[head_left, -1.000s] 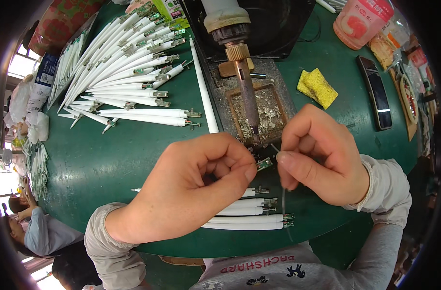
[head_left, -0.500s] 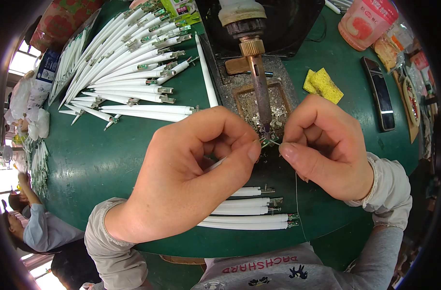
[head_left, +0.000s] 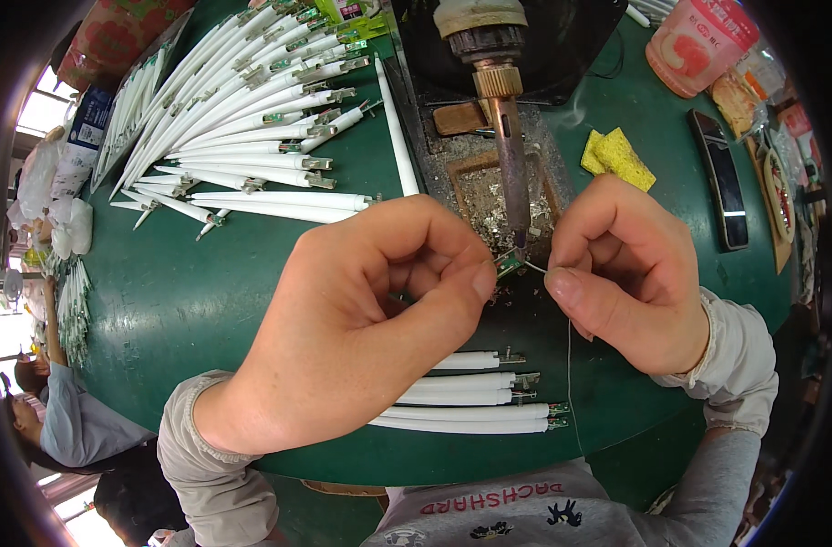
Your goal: The person solders small electrical components onto the ends of white tubes on an assembly line using a soldering iron and solder wire.
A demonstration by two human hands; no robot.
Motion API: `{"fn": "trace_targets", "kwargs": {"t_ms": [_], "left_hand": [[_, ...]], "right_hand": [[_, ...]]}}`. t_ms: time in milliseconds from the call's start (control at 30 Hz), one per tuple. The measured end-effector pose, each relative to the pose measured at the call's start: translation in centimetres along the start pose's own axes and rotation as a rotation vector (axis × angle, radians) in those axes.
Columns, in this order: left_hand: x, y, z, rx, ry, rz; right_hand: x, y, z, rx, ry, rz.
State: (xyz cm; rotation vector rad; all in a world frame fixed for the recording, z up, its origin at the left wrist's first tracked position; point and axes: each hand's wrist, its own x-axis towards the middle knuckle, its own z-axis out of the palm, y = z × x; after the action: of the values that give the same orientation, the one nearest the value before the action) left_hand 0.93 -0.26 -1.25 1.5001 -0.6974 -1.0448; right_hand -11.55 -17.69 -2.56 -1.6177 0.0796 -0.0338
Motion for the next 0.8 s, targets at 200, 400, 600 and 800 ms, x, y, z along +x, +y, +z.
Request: {"fn": "trace_targets", "kwargs": {"t_ms": [200,400,600,800], "left_hand": [[0.03,-0.05,0.18,0.092,0.015,0.03],[-0.08,-0.4,0.43,0.273,0.007,0.078],[0.16,-0.38,0.35,0.282,-0.026,0.116],[0.62,0.29,0.2,-0.021,-0.022,-0.082]], "right_hand": [[0.17,-0.25,0.24,0.069,0.035,0.079],[0.51,-0.18,0.32,-0.015,0.0,0.121],[0.5,0.26,0.34,-0.068,0.01,0.034],[0.34,0.26,0.28,0.079,0.016,0.071]]}}
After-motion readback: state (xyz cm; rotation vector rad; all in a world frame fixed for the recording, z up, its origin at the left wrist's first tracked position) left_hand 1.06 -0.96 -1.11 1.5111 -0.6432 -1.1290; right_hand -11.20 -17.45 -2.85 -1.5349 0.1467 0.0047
